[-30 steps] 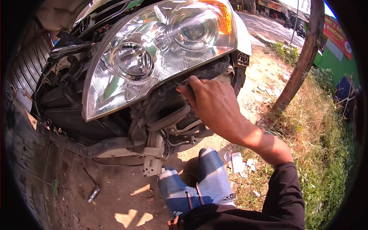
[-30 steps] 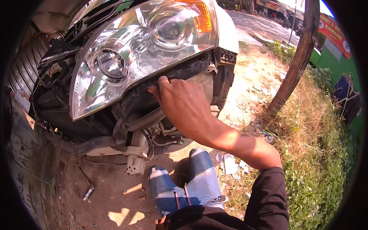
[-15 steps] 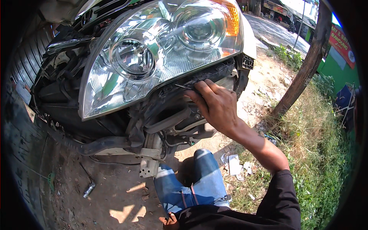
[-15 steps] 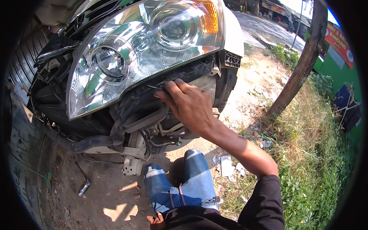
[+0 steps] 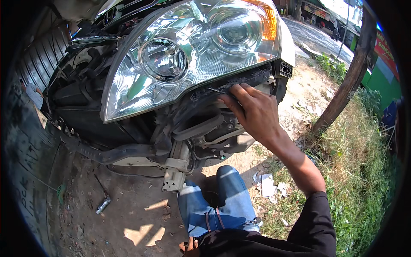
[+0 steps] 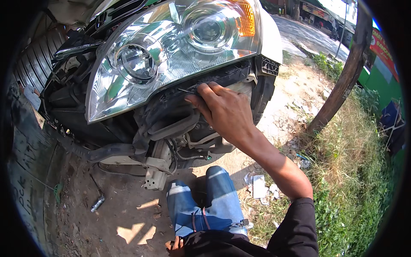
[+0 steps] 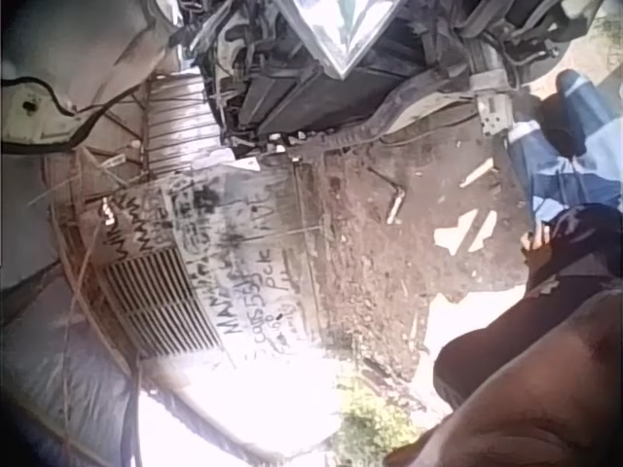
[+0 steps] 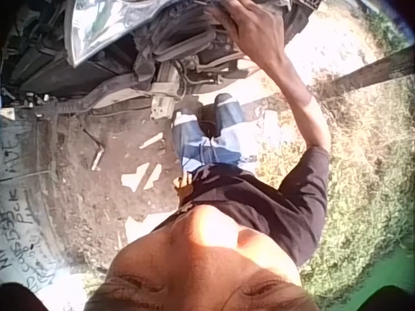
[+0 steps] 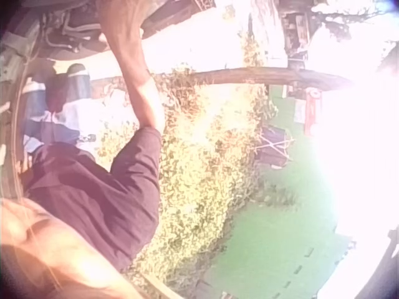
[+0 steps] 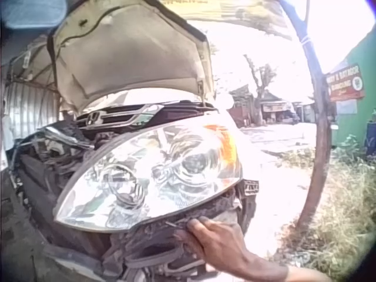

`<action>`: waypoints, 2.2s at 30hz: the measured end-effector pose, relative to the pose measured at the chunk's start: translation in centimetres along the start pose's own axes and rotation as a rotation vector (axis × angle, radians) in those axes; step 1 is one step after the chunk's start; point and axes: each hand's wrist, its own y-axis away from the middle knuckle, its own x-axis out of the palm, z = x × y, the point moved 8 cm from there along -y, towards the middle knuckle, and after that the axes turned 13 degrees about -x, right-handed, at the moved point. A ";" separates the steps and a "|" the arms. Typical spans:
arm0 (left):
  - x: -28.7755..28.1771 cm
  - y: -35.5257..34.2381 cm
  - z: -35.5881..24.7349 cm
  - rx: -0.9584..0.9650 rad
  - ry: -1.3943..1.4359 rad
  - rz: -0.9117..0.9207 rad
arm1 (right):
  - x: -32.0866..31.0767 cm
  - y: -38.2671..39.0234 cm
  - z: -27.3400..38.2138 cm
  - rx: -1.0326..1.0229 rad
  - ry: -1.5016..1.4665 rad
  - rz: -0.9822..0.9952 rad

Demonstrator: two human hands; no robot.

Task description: The recorder is using a small tool to adjust or repair a headlight assembly on a car.

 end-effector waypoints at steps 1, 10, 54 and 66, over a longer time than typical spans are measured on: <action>0.0 0.9 -0.4 0.007 -0.010 0.038 | 0.5 -0.2 0.1 -0.005 -0.002 0.011; 1.5 0.1 -1.6 0.150 -0.057 0.333 | 0.8 1.8 -0.7 -0.199 0.083 -0.250; 2.0 -3.7 -0.8 -0.771 0.254 0.498 | 0.7 0.2 2.5 0.362 -0.287 0.175; -3.4 -12.0 -8.5 -0.730 1.069 0.244 | 0.3 0.3 2.2 0.409 -0.312 0.145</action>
